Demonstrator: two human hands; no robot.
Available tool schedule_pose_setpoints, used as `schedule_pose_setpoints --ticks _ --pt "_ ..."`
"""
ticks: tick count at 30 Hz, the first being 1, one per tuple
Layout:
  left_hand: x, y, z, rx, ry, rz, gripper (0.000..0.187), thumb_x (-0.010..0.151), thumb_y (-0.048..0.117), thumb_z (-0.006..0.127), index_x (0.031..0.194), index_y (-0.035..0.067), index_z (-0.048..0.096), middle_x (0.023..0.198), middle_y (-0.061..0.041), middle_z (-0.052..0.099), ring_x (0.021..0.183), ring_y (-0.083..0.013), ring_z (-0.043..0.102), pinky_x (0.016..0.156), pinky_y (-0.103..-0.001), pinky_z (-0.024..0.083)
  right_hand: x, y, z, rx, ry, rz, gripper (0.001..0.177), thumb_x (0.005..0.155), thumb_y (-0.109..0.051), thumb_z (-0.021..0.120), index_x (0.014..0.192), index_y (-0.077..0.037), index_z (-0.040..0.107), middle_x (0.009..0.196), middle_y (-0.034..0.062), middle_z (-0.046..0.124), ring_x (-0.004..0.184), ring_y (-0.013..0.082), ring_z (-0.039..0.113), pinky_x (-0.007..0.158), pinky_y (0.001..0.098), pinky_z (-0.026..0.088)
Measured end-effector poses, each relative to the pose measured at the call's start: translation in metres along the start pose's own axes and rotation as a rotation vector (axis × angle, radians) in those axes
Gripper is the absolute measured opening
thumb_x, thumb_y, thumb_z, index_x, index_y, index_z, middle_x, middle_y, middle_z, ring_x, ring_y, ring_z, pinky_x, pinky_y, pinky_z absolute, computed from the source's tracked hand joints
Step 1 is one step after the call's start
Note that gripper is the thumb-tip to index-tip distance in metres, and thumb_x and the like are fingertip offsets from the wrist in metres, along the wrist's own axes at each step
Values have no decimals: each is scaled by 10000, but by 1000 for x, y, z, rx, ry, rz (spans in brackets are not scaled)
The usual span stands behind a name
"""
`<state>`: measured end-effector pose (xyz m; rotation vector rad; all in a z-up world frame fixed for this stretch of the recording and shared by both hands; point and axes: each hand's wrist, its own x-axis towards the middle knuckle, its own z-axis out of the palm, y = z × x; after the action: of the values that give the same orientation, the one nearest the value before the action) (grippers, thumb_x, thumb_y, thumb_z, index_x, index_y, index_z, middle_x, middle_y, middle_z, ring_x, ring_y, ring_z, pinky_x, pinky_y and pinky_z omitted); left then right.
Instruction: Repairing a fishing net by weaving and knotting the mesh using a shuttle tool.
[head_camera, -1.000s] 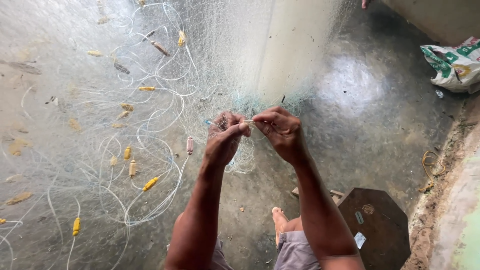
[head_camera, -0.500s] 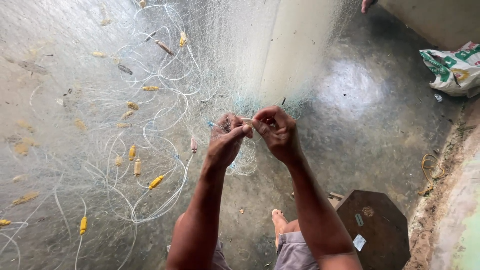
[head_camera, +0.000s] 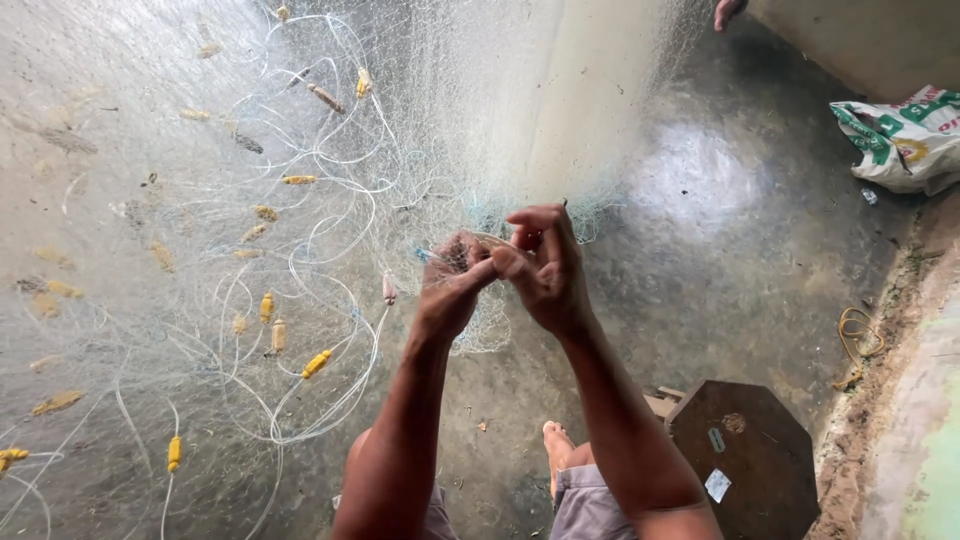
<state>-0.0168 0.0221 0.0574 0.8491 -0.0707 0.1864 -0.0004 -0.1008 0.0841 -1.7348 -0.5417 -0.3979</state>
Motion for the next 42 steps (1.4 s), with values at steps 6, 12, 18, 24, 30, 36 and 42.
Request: schedule_pose_setpoints --ticks 6,12,18,24,30,36,42 --pt "5 -20 -8 143 4 26 318 837 85 874 745 73 570 672 -73 597 707 -139 578 641 -264 438 5 -16 2 -298 49 -170 226 986 -262 761 1175 -139 769 961 64 455 850 192 525 859 310 486" --pt "6 -5 -16 371 7 13 138 870 108 836 837 58 711 701 -67 629 702 -129 568 662 -280 452 -2 -51 -10 -122 192 -404 269 948 -207 755 1099 14 735 1026 202 665 944 332 694 860 454 571" --pt "5 -7 -18 287 56 12 148 829 129 860 846 62 730 709 -64 655 718 -107 582 678 -254 461 -25 -23 -14 149 396 -267 336 1148 -315 410 1109 3 511 1031 194 671 1008 342 704 938 461 593" --pt "10 -19 -34 247 46 5 150 828 109 856 850 51 720 734 -65 667 753 -112 610 731 -260 482 -50 -32 -25 206 258 -243 322 1137 -288 398 1034 5 485 857 218 667 841 413 731 836 527 616" --pt "12 -13 -34 220 41 -11 169 826 89 855 859 44 695 763 -82 689 785 -116 629 768 -261 490 -59 -45 -36 91 153 -317 312 1115 -213 400 1013 59 514 820 242 704 784 436 754 767 559 634" --pt "13 -24 -42 123 19 2 183 816 34 847 863 21 671 775 -125 685 765 -155 631 772 -279 499 -67 -71 -30 123 40 -190 282 1068 -154 518 974 82 639 870 221 758 842 446 788 759 542 640" --pt "11 -9 -44 -32 -66 -132 327 798 -80 733 842 177 535 863 -9 706 794 -111 637 1245 -501 277 -87 -88 -35 138 -249 -60 251 1123 -178 406 1129 14 568 1049 203 741 1111 415 756 965 490 654"
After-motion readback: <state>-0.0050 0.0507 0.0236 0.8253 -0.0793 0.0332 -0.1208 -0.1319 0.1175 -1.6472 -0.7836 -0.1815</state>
